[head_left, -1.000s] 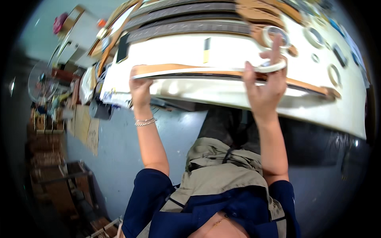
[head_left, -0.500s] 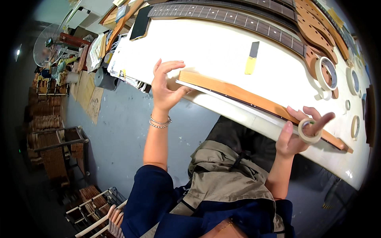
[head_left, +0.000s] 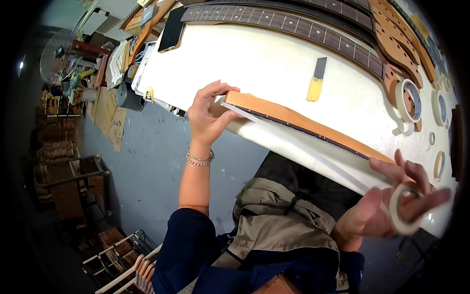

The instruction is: The person applies masking tape to the edges of guitar necks and fretboards. They unroll the tape, press it along the wood, and use a utility knife to cut the tape at the ends. The person handles several necks, including a dark fretboard and a light maple neck, ensuring the tape covers the edges precisely.

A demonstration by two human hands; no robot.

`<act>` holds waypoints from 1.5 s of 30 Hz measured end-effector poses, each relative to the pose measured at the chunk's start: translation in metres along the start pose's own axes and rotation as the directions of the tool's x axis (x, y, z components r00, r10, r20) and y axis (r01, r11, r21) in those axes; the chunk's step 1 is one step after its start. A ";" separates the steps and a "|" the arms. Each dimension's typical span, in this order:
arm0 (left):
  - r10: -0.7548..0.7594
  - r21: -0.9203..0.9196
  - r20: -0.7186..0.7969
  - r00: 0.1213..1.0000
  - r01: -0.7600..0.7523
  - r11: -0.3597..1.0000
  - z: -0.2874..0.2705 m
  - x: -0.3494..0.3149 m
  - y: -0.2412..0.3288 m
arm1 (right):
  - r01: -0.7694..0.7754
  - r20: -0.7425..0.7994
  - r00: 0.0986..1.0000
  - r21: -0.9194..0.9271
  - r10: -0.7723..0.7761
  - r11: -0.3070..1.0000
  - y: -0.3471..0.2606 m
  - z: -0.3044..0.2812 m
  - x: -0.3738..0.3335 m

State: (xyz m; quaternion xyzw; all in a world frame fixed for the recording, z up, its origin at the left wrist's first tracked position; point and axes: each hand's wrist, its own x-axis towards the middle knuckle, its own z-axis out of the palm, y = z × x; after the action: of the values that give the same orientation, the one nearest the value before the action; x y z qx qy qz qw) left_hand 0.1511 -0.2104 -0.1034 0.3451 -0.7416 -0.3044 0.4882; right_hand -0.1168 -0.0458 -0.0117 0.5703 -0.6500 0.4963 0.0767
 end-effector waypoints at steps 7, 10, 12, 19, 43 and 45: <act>0.099 0.043 -0.009 0.995 -0.099 0.994 -0.004 -0.006 -0.001 | -0.172 0.064 0.983 -0.022 0.173 0.985 0.022 0.025 -0.028; 0.353 0.319 -0.078 0.932 -0.312 0.895 -0.006 -0.010 -0.002 | -0.208 0.057 0.977 -0.002 0.208 0.978 0.023 0.027 -0.027; 0.515 0.525 -0.079 0.854 -0.403 0.749 -0.004 -0.014 0.002 | -0.243 0.042 0.969 0.033 0.242 0.969 0.023 0.028 -0.028; 0.447 0.576 -0.122 0.886 -0.304 0.759 0.003 -0.013 0.005 | -0.186 0.033 0.982 0.037 0.185 0.982 0.024 0.027 -0.029; 0.521 0.802 0.041 0.853 -0.339 0.492 0.002 -0.018 0.017 | -0.562 -0.359 0.764 0.036 0.536 0.826 0.225 -0.208 -0.062; 0.525 0.816 0.057 0.849 -0.342 0.465 0.003 -0.018 0.017 | -0.540 -0.368 0.801 -0.101 0.472 0.836 0.228 -0.208 -0.062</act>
State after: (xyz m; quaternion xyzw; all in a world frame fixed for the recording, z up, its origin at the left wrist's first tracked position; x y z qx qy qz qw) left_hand 0.1502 -0.1857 -0.1004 0.3547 -0.8057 0.2345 0.4124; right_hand -0.3792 0.1149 -0.0774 0.2733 -0.8035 0.5183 0.1050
